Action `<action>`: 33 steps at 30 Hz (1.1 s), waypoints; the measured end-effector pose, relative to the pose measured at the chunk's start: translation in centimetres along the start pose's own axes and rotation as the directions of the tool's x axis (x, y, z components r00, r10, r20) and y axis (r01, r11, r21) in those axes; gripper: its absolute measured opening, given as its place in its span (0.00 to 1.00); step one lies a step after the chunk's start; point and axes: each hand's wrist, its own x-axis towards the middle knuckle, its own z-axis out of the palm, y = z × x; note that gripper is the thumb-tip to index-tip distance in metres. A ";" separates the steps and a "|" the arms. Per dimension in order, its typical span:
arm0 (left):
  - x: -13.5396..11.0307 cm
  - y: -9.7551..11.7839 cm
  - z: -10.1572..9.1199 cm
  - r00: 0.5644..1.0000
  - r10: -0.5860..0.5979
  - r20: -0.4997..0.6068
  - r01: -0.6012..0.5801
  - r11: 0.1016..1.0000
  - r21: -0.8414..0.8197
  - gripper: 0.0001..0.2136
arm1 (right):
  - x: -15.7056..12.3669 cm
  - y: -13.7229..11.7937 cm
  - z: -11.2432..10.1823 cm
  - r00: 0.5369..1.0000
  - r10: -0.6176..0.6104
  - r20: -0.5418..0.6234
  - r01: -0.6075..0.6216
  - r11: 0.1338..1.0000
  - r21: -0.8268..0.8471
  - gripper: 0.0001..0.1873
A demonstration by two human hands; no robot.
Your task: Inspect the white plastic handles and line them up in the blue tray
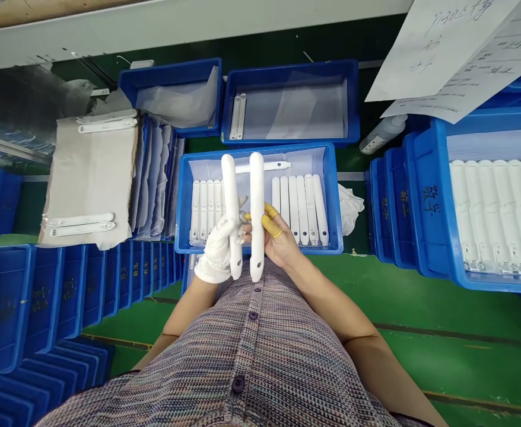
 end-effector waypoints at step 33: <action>0.6 2.2 0.5 0.977 -0.211 -0.017 0.207 0.969 -0.135 0.21 | 0.8 -1.2 -0.3 0.979 0.197 0.061 -0.205 0.954 0.220 0.10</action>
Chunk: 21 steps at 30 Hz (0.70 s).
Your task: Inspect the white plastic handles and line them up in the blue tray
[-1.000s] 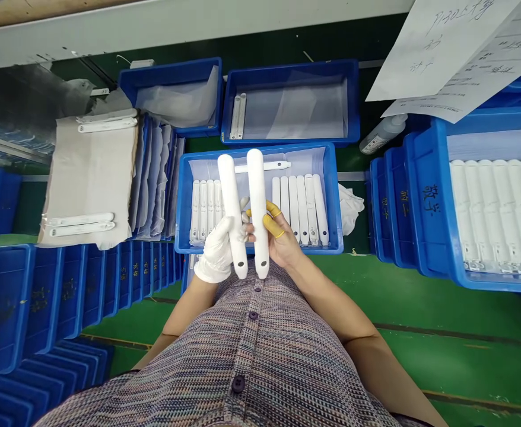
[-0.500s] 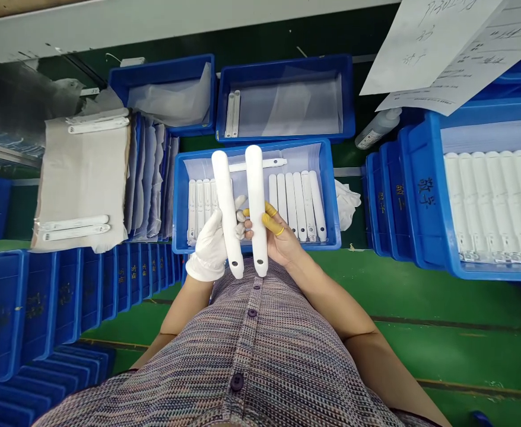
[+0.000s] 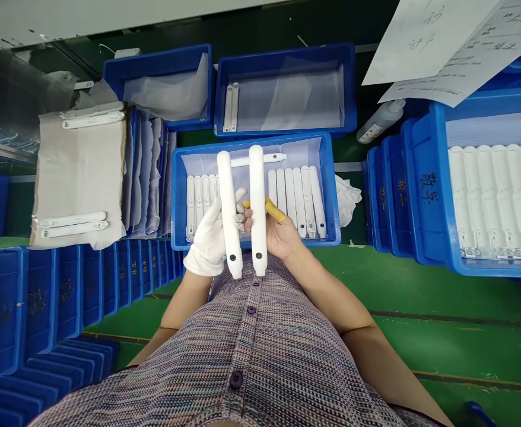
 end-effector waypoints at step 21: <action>0.2 -0.2 0.4 0.998 0.061 -0.034 -0.058 0.996 0.070 0.21 | -0.2 -0.3 0.4 0.997 -0.061 -0.048 0.057 0.995 -0.076 0.12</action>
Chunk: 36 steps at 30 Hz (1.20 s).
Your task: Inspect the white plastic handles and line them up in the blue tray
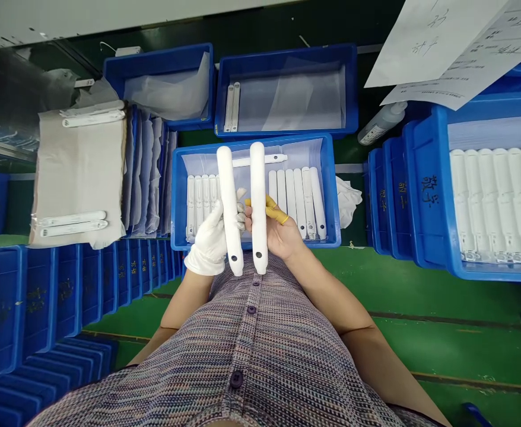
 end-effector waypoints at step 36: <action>3.1 -0.5 -3.8 0.955 0.207 0.210 -0.288 0.816 0.502 0.22 | 0.5 2.7 -3.3 0.695 -0.642 0.323 0.520 0.138 -0.843 0.28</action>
